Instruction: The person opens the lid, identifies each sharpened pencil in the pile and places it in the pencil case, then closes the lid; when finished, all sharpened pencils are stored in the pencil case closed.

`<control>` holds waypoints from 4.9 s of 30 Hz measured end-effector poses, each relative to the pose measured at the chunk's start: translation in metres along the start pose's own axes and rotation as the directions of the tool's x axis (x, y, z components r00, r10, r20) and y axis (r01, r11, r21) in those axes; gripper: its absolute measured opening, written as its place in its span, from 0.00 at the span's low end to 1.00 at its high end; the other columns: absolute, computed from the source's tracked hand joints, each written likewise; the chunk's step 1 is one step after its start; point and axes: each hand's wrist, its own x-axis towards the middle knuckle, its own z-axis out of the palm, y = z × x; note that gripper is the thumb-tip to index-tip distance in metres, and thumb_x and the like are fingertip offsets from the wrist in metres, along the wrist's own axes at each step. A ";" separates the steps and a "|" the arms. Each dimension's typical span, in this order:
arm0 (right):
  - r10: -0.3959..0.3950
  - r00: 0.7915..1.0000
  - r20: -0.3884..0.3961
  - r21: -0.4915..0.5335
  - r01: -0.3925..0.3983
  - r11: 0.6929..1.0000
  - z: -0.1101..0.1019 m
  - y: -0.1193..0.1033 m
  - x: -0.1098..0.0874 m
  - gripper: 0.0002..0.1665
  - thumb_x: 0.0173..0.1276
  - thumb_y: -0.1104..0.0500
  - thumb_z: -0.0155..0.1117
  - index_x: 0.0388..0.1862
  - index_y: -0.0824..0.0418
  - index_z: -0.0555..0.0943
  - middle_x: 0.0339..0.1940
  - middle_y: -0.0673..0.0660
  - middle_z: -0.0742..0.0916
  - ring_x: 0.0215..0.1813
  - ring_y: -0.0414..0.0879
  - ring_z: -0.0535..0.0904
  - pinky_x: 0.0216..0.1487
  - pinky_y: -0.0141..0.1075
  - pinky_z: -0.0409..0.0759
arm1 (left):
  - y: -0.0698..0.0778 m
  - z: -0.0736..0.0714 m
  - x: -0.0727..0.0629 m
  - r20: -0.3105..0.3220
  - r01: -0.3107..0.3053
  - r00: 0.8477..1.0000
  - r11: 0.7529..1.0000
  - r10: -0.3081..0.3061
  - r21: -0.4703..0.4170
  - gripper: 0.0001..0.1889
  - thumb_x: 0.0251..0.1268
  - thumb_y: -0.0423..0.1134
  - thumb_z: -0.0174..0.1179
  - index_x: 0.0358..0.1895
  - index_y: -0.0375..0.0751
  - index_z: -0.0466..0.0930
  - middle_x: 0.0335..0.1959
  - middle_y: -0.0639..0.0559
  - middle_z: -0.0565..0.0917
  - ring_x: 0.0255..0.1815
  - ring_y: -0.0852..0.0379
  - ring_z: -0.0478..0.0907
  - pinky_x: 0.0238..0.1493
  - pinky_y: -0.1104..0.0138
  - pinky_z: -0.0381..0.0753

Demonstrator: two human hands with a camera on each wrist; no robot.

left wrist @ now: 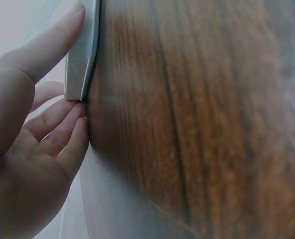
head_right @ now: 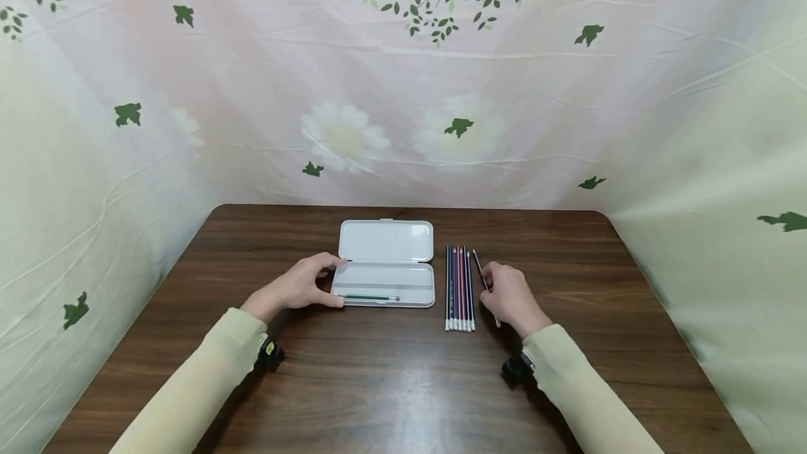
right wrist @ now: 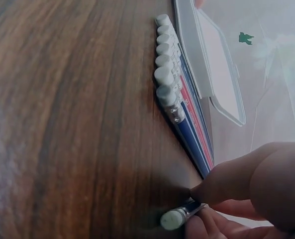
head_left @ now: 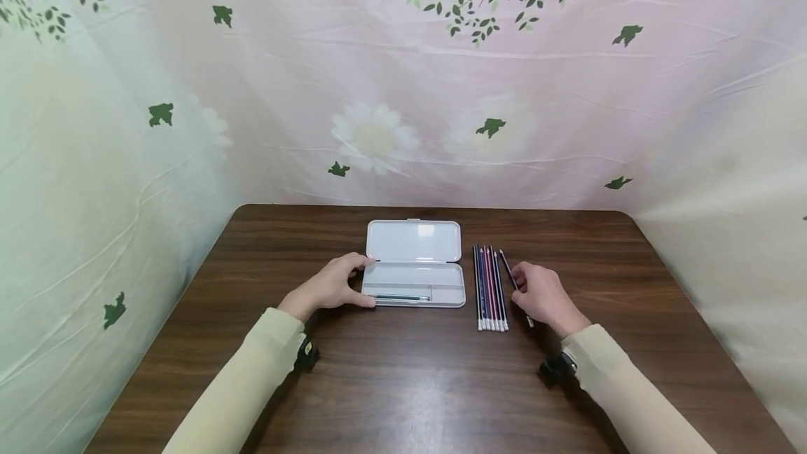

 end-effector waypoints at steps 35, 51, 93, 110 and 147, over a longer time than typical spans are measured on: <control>0.007 1.000 0.021 0.015 -0.008 1.000 -0.012 0.001 -0.004 0.17 0.66 0.66 0.67 0.54 0.70 0.82 0.43 0.63 0.88 0.44 0.54 0.82 0.47 0.51 0.85 | -0.003 0.001 0.000 -0.004 -0.020 1.000 1.000 0.020 0.000 0.46 0.51 0.50 0.84 0.73 0.38 0.74 0.67 0.44 0.78 0.68 0.48 0.74 0.72 0.55 0.78; -0.243 0.965 -0.097 0.059 0.250 0.967 -0.007 -0.019 -0.008 0.14 0.66 0.71 0.67 0.49 0.64 0.89 0.41 0.56 0.87 0.40 0.46 0.83 0.42 0.42 0.85 | -0.001 0.000 0.000 0.000 -0.008 1.000 1.000 0.008 0.005 0.46 0.51 0.50 0.84 0.74 0.38 0.73 0.68 0.44 0.77 0.69 0.47 0.74 0.72 0.54 0.78; -0.487 0.874 0.008 0.071 0.485 0.872 0.067 -0.115 0.050 0.10 0.70 0.72 0.68 0.44 0.61 0.90 0.45 0.56 0.91 0.49 0.46 0.87 0.54 0.42 0.88 | -0.001 0.001 0.002 -0.012 -0.017 1.000 1.000 0.017 0.007 0.46 0.50 0.51 0.85 0.72 0.36 0.75 0.64 0.45 0.79 0.67 0.48 0.75 0.72 0.54 0.78; -0.438 0.899 -0.017 0.131 0.436 0.890 0.051 -0.101 0.034 0.10 0.73 0.66 0.67 0.51 0.62 0.87 0.46 0.55 0.90 0.49 0.45 0.86 0.53 0.43 0.89 | 0.000 0.000 0.001 -0.008 -0.008 1.000 1.000 0.008 0.002 0.46 0.51 0.50 0.84 0.73 0.37 0.74 0.66 0.45 0.78 0.68 0.48 0.75 0.73 0.55 0.77; -0.183 0.981 -0.062 0.038 0.186 0.982 0.011 0.006 -0.007 0.14 0.69 0.64 0.72 0.52 0.65 0.84 0.43 0.58 0.87 0.44 0.50 0.85 0.47 0.50 0.87 | 0.001 0.001 0.000 -0.002 0.008 1.000 1.000 -0.008 -0.004 0.47 0.51 0.50 0.84 0.74 0.38 0.73 0.68 0.45 0.77 0.69 0.48 0.74 0.73 0.54 0.76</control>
